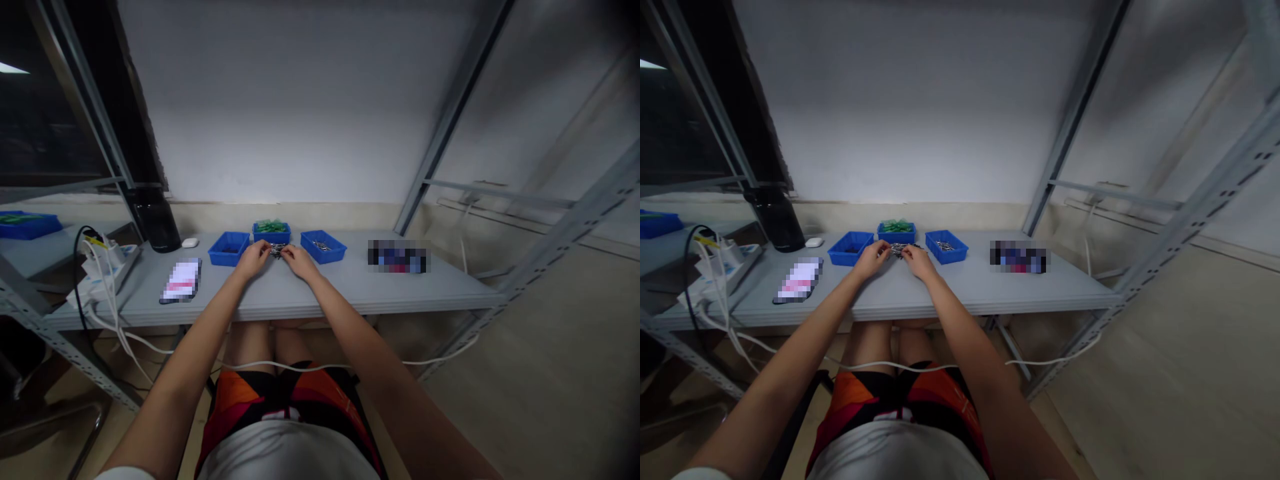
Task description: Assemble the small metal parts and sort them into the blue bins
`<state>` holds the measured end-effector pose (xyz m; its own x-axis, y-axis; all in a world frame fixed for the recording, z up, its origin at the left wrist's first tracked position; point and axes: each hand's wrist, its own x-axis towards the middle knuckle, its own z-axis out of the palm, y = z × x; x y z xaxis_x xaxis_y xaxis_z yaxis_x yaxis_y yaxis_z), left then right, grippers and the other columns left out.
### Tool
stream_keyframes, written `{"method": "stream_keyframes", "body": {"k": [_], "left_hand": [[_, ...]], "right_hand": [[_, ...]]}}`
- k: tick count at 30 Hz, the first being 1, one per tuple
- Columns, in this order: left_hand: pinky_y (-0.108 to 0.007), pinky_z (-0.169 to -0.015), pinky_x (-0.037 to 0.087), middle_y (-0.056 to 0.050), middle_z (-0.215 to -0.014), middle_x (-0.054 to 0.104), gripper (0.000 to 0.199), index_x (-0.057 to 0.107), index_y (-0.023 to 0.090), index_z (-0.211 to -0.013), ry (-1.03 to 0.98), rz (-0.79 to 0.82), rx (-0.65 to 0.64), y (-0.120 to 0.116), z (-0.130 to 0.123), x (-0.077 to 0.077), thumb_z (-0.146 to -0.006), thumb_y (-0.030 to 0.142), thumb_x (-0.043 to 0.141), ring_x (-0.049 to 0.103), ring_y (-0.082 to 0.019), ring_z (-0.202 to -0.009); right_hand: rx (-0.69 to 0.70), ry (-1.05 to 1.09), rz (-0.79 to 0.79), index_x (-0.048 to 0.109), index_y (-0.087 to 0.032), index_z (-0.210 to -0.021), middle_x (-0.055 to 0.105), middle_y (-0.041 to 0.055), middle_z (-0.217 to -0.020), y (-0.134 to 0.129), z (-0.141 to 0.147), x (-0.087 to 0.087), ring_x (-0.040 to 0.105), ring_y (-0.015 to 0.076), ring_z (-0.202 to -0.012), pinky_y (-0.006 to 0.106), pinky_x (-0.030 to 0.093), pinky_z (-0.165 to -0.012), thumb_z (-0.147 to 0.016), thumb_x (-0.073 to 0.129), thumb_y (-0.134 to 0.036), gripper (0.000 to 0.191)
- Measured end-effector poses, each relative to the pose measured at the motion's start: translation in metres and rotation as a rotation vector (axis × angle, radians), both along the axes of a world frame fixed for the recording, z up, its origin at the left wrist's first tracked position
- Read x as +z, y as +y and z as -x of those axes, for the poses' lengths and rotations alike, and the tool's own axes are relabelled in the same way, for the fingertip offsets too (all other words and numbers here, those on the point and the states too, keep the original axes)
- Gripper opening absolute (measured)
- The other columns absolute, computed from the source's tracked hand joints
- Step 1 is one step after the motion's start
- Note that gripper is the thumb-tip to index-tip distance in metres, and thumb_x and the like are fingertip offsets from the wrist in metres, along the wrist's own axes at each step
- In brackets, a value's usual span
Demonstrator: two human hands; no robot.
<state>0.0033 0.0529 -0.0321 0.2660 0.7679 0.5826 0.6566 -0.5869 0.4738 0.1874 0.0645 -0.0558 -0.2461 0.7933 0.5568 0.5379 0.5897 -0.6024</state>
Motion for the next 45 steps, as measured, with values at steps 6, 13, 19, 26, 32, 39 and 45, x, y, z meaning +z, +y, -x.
{"method": "stream_keyframes", "body": {"k": [6,13,19,26,32,39,45], "left_hand": [[-0.029,-0.073,0.046,-0.008,-0.087,0.067,0.018,0.062,0.015,-0.091,0.013,-0.007,-0.052,-0.001,-0.004,0.000,-0.087,0.026,0.049,0.057,-0.017,-0.071],[-0.028,-0.071,0.045,-0.006,-0.085,0.066,0.018,0.062,0.015,-0.090,0.054,-0.039,-0.106,-0.001,-0.004,-0.002,-0.087,0.026,0.047,0.056,-0.015,-0.070],[-0.027,-0.069,0.045,-0.004,-0.083,0.065,0.016,0.062,0.015,-0.088,0.082,-0.051,-0.117,-0.002,-0.005,-0.002,-0.087,0.025,0.048,0.055,-0.014,-0.069],[-0.027,-0.071,0.044,-0.007,-0.089,0.066,0.017,0.059,0.015,-0.096,-0.009,-0.001,-0.037,0.004,-0.002,-0.005,-0.090,0.025,0.046,0.058,-0.016,-0.074],[-0.030,-0.070,0.043,-0.007,-0.082,0.064,0.014,0.058,0.016,-0.089,0.087,0.052,-0.073,0.009,0.000,-0.013,-0.089,0.021,0.045,0.056,-0.019,-0.070],[-0.029,-0.071,0.043,-0.007,-0.080,0.064,0.015,0.058,0.015,-0.087,0.160,0.061,-0.097,0.011,-0.001,-0.017,-0.087,0.016,0.043,0.055,-0.019,-0.071],[-0.029,-0.072,0.044,-0.008,-0.083,0.065,0.017,0.059,0.015,-0.090,0.193,0.061,-0.081,0.012,0.001,-0.016,-0.088,0.015,0.042,0.056,-0.018,-0.073]], "right_hand": [[0.078,-0.183,0.013,0.066,-0.016,-0.086,0.069,0.0055,-0.082,-0.005,0.000,0.000,0.057,0.0146,-0.072,0.025,0.040,-0.071,-0.087,0.051,-0.016,0.015],[0.066,-0.266,-0.010,0.067,-0.014,-0.090,0.069,0.0073,-0.086,-0.006,0.002,0.001,0.059,0.0155,-0.078,0.025,0.040,-0.073,-0.089,0.051,-0.014,0.016],[0.060,-0.295,-0.021,0.068,-0.016,-0.090,0.069,0.0084,-0.090,-0.006,0.006,-0.003,0.060,0.0165,-0.080,0.025,0.041,-0.075,-0.088,0.052,-0.015,0.016],[0.010,-0.148,-0.032,0.068,-0.016,-0.089,0.069,0.0064,-0.088,-0.002,0.001,-0.001,0.059,0.0154,-0.078,0.025,0.042,-0.075,-0.088,0.051,-0.018,0.017],[-0.050,0.043,-0.062,0.067,-0.017,-0.093,0.069,0.0060,-0.087,-0.004,-0.002,0.007,0.060,0.0168,-0.078,0.026,0.043,-0.075,-0.088,0.050,-0.026,0.020],[0.097,0.212,-0.009,0.064,-0.018,-0.091,0.068,0.0044,-0.085,-0.010,0.003,0.010,0.059,0.0157,-0.076,0.027,0.045,-0.074,-0.084,0.051,-0.036,0.023],[0.237,0.329,0.178,0.062,-0.018,-0.084,0.063,0.0002,-0.074,-0.011,0.007,0.010,0.055,0.0125,-0.066,0.024,0.045,-0.065,-0.080,0.054,-0.042,0.026]]}}
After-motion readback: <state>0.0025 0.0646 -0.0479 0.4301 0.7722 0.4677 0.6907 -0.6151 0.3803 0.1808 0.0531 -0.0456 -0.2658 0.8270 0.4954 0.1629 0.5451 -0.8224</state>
